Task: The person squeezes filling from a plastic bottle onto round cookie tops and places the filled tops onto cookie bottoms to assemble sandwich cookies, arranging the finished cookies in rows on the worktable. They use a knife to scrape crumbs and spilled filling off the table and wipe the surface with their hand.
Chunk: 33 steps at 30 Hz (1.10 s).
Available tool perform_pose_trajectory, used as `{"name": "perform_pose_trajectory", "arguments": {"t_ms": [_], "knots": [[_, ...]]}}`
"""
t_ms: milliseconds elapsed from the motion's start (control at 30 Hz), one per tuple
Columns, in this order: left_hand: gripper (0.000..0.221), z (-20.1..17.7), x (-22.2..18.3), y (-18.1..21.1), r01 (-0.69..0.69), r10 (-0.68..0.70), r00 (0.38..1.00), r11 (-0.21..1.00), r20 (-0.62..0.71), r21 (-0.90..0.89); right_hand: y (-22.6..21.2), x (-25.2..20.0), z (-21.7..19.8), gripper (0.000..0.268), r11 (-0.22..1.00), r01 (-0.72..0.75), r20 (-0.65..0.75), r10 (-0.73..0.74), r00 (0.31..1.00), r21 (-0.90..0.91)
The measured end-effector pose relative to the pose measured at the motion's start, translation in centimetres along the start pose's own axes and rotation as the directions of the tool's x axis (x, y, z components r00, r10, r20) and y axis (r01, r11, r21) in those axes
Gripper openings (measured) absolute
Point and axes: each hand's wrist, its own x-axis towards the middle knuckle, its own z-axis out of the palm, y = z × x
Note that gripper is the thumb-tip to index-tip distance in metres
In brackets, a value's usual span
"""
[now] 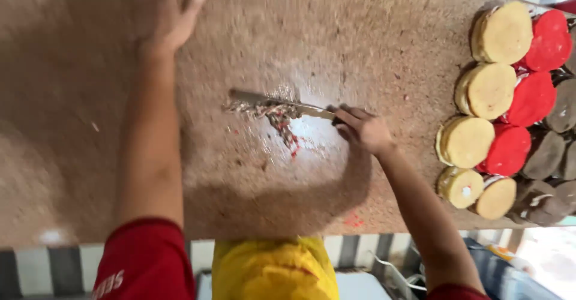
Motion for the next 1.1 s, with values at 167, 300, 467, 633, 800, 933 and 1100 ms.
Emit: {"name": "perform_pose_trajectory", "arguments": {"t_ms": [167, 300, 467, 633, 800, 933, 1100], "knots": [[0.070, 1.2, -8.2, 11.4, -0.341, 0.358, 0.880, 0.934, 0.311, -0.110, 1.3, -8.9, -1.7, 0.027, 0.705, -0.382, -0.092, 0.533, 0.841, 0.598], [0.072, 0.6, -19.0, 20.0, -0.295, 0.331, 0.824, 0.943, 0.459, -0.150, 1.5, -8.5, -1.1, 0.031, 0.724, -0.587, -0.042, 0.642, 0.766, 0.364], [0.061, 2.5, -27.8, 22.5, -0.225, 0.283, 0.943, 0.930, 0.176, -0.291, -3.3, -9.9, -2.2, 0.026, 0.949, -0.224, 0.089, 0.209, 0.974, 0.222], [0.053, 4.1, -32.2, 16.2, 0.171, -0.187, 0.980, 0.967, -0.071, -0.191, -4.5, -17.1, 1.8, 0.036, 0.809, -0.351, -0.067, 0.430, 0.901, 0.472], [0.077, 6.8, -29.6, 19.4, 0.339, -0.340, 0.941, 0.940, 0.002, 0.044, -14.0, -15.6, 4.0, 0.035, 0.570, -0.670, 0.310, 0.605, 0.734, 0.476], [0.074, 10.3, -28.4, 22.2, 0.177, -0.171, 0.984, 0.971, 0.051, -0.161, -17.3, -14.5, 7.0, 0.041, 0.429, -0.399, 0.096, 0.574, 0.813, 0.810], [0.078, 7.5, -29.7, 19.6, -0.009, 0.048, 0.996, 0.892, 0.074, -0.451, -17.5, -14.8, 5.5, 0.048, -0.091, -0.423, 0.401, 0.541, 0.739, 0.901]]}}
